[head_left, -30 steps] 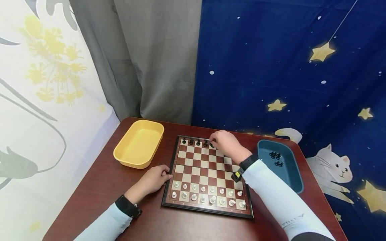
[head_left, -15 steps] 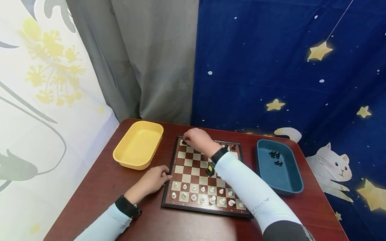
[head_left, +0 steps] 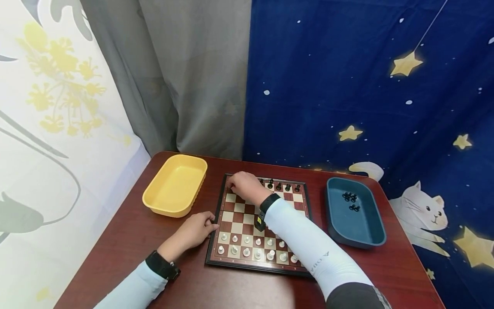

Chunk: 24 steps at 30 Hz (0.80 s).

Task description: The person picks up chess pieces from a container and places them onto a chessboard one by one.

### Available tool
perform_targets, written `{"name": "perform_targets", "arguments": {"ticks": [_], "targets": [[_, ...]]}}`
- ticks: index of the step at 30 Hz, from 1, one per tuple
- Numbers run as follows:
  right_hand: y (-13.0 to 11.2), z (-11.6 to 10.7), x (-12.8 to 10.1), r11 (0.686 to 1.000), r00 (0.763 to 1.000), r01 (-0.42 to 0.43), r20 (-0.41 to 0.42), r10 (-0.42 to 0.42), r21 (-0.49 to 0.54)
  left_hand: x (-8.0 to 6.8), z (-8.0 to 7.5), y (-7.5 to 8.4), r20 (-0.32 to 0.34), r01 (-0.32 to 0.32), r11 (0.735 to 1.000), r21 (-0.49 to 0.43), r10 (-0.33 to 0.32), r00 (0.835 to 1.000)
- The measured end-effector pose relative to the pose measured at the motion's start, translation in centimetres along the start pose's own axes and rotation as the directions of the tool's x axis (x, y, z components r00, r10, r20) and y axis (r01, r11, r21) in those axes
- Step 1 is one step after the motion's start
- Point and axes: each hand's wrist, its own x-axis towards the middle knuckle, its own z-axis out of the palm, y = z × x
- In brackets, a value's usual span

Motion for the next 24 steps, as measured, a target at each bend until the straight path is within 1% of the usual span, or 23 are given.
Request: {"name": "perform_targets", "arguments": {"ticks": [11, 13, 15, 17, 20, 24], "targets": [[0.5, 0.4, -0.5, 1.0, 0.998, 0.019, -0.057, -0.02, -0.004, 0.0, 0.1, 0.1, -0.001, 0.016, 1.0, 0.0, -0.016, 1.0], [0.8, 0.2, -0.9, 1.0, 0.997, 0.019, -0.075, -0.019, -0.01, 0.1, 0.1, 0.1, 0.0, 0.017, 1.0, 0.003, -0.017, 1.0], [1.1, -0.6, -1.7, 1.0, 0.995, 0.018, -0.099, -0.019, -0.015, 0.2, 0.2, 0.1, 0.004, 0.018, 1.0, 0.005, -0.018, 1.0], [1.5, -1.7, -2.8, 1.0, 0.992, 0.01, -0.128, -0.012, -0.017, 0.3, 0.2, 0.1, 0.008, 0.018, 1.0, 0.002, -0.018, 1.0], [2.9, -3.5, -5.3, 0.999, 0.984, -0.03, -0.178, 0.027, -0.015, 0.3, 0.2, 0.1, 0.008, 0.016, 1.0, -0.004, -0.016, 1.0], [6.2, -5.5, -9.9, 0.99, 0.961, -0.142, -0.238, 0.141, 0.013, 0.1, 0.0, 0.1, 0.0, 0.017, 1.0, -0.008, -0.017, 1.0]]}}
